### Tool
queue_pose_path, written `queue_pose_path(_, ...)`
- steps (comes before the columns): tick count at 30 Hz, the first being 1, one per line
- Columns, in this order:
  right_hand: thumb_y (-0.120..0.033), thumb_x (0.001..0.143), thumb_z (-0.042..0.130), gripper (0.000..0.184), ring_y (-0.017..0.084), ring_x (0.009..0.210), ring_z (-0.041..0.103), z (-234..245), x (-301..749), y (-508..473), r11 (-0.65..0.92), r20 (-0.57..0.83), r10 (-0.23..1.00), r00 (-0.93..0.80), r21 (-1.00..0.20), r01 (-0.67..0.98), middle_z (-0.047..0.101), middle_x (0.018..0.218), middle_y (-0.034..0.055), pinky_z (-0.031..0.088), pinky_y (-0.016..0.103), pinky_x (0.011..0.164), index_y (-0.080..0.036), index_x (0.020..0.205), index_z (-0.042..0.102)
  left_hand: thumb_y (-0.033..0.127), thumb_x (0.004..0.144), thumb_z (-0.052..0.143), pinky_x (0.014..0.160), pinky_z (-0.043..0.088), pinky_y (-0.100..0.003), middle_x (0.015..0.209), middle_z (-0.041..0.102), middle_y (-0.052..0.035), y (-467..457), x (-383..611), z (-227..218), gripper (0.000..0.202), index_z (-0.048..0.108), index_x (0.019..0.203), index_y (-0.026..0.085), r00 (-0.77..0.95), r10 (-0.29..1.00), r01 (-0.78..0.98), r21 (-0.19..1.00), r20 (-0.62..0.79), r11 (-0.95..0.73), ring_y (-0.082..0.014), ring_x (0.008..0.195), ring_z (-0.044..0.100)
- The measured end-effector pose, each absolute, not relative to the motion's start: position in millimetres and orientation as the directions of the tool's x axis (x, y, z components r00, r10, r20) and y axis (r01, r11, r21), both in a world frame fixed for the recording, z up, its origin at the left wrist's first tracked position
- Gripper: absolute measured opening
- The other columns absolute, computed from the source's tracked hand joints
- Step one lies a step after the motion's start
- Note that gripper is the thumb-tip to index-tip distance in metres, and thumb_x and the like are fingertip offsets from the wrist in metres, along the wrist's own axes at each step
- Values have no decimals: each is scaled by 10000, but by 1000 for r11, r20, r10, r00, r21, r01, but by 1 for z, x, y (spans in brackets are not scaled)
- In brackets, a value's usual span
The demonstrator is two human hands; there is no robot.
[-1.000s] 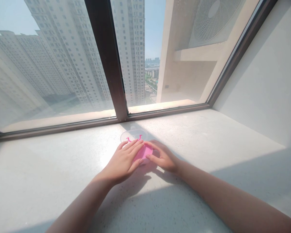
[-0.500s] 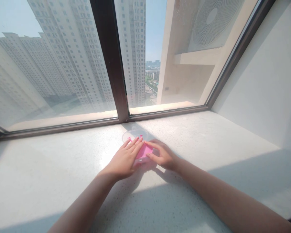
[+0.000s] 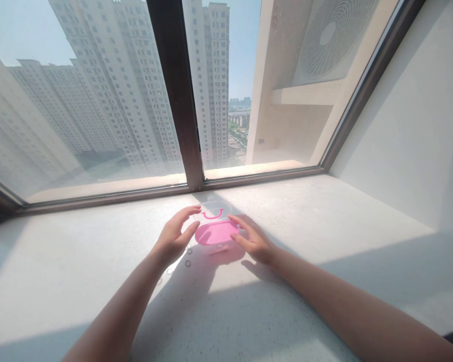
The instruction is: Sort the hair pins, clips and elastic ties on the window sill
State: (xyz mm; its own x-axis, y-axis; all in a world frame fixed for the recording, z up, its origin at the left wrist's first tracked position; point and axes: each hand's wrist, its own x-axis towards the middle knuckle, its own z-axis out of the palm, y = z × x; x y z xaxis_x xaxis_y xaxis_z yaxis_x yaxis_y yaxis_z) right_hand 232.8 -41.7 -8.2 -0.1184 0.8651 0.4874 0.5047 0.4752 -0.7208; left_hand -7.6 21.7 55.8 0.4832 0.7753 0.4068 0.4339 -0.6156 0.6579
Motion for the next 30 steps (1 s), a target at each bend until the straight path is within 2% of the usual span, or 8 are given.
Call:
queue_pose_path(4, -283, 897, 543, 432, 259, 1167, 517, -7, 235, -41, 499, 516, 847, -130, -686, 529, 563, 1235, 87, 412, 465, 1020, -266, 1327, 509, 398, 893, 484, 729, 558, -360, 1068, 684, -82, 25, -42, 63, 300, 629, 1078, 213, 471, 823, 599, 569, 319, -563, -223, 874, 654)
queue_pose_path(8, -290, 888, 552, 431, 265, 1191, 500, -8, 234, -40, 487, 517, 848, -120, -670, 560, 535, 1259, 112, 398, 437, 1038, -209, 1311, 530, 409, 882, 499, 653, 545, -320, 940, 699, -71, 25, -76, 60, 275, 656, 981, 207, 476, 822, 661, 490, 312, -568, -199, 763, 642)
queue_pose_path(11, -280, 871, 566, 434, 274, 1190, 495, -6, 233, -41, 501, 574, 815, -81, -627, 596, 534, 1252, 120, 394, 446, 1037, -198, 1296, 532, 447, 866, 500, 607, 529, -316, 835, 691, -58, 22, -93, 53, 298, 679, 884, 210, 465, 866, 730, 473, 183, -493, -191, 683, 623)
queue_pose_path(15, -260, 855, 565, 408, 286, 1145, 509, 2, 233, -45, 531, 696, 718, -16, -532, 660, 548, 1196, 120, 414, 482, 995, -209, 1258, 535, 448, 806, 559, 606, 512, -305, 826, 678, -37, 19, -104, 45, 253, 686, 826, 230, 510, 859, 773, 460, -44, -436, -187, 667, 616)
queue_pose_path(17, -237, 847, 559, 393, 284, 1101, 529, 5, 231, -50, 566, 736, 676, -32, -491, 663, 561, 1156, 110, 444, 482, 948, -225, 1239, 532, 416, 799, 566, 604, 503, -297, 823, 673, -29, 17, -104, 43, 210, 682, 828, 243, 511, 855, 783, 460, -89, -420, -187, 674, 613)
queue_pose_path(24, -133, 806, 552, 389, 233, 919, 570, 6, 207, -70, 754, 750, 594, -290, -394, 526, 587, 1032, 85, 499, 413, 804, -250, 1177, 547, 365, 848, 498, 624, 483, -296, 869, 625, -46, 5, -62, 29, 232, 676, 828, 216, 540, 841, 694, 549, 31, -466, -176, 696, 590)
queue_pose_path(28, -109, 795, 540, 358, 219, 904, 570, 4, 192, -73, 801, 739, 568, -361, -398, 447, 599, 999, 96, 495, 384, 775, -190, 1143, 566, 286, 825, 517, 690, 461, -291, 981, 595, -40, 0, -45, 21, 256, 661, 1026, 222, 547, 837, 700, 563, -27, -439, -154, 717, 570)
queue_pose_path(30, -108, 793, 545, 344, 216, 912, 573, 3, 188, -73, 820, 736, 551, -394, -388, 420, 608, 1009, 98, 489, 381, 782, -178, 1129, 565, 277, 824, 514, 702, 451, -292, 994, 587, -39, -1, -43, 21, 268, 656, 1043, 219, 539, 840, 716, 560, -65, -416, -156, 726, 567)
